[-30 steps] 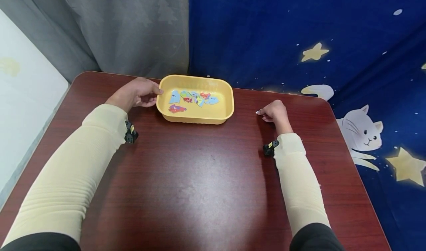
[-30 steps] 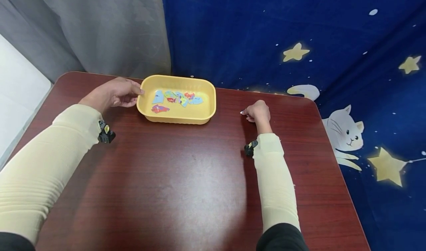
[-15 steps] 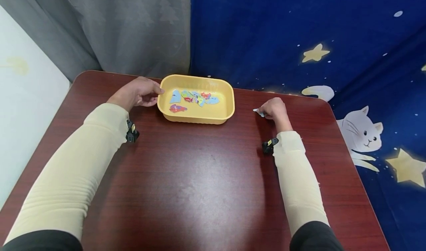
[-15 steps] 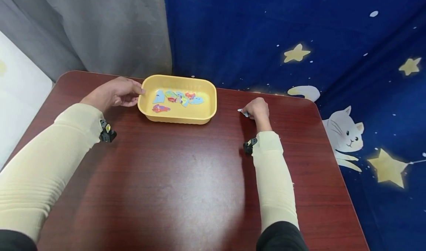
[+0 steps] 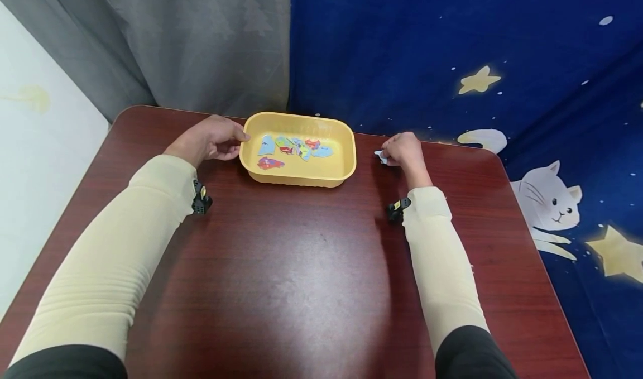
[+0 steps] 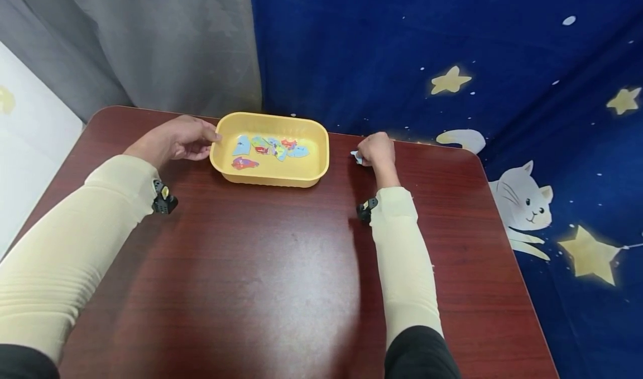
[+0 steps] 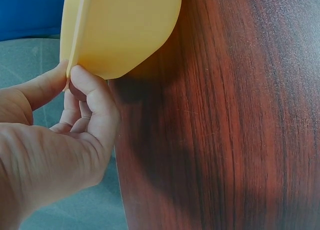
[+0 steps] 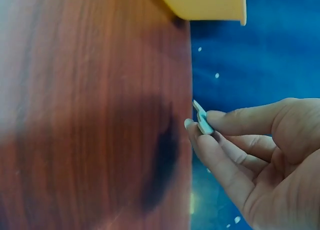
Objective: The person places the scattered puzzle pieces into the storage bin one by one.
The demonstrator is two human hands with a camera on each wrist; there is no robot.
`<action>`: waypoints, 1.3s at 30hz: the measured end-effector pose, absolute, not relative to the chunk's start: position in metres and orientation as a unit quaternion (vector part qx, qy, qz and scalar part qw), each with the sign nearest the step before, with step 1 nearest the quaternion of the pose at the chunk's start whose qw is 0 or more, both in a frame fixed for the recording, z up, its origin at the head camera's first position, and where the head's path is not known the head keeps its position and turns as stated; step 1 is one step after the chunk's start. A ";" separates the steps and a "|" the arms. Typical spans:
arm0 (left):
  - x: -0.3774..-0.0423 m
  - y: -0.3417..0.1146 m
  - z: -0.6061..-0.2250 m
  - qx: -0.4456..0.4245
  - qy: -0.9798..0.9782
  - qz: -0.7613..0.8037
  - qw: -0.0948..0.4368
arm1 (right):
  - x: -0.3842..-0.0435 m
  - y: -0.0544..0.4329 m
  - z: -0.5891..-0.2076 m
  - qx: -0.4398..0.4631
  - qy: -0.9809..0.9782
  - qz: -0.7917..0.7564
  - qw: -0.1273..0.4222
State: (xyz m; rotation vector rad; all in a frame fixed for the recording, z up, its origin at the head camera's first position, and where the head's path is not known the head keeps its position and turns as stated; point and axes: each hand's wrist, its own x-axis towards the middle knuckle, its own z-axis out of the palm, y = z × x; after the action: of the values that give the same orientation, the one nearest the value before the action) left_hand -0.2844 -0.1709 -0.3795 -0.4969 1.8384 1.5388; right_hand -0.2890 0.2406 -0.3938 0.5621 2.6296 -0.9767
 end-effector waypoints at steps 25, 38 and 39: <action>-0.281 -0.172 -0.379 -0.189 0.703 0.593 0.343 | -0.290 0.189 -0.353 0.164 0.891 -0.418 0.069; -0.279 -0.173 -0.379 -0.190 0.700 0.597 0.343 | -0.286 0.156 -0.359 0.157 0.875 -0.448 0.096; -0.279 -0.173 -0.379 -0.190 0.700 0.597 0.343 | -0.286 0.153 -0.360 0.156 0.874 -0.449 0.098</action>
State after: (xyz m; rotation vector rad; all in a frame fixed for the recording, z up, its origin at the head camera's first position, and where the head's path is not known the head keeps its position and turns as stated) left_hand -0.2790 -0.1733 -0.3789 -0.4937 1.8189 1.5513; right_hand -0.2857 0.1532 -0.3603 0.4621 2.5884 -1.3288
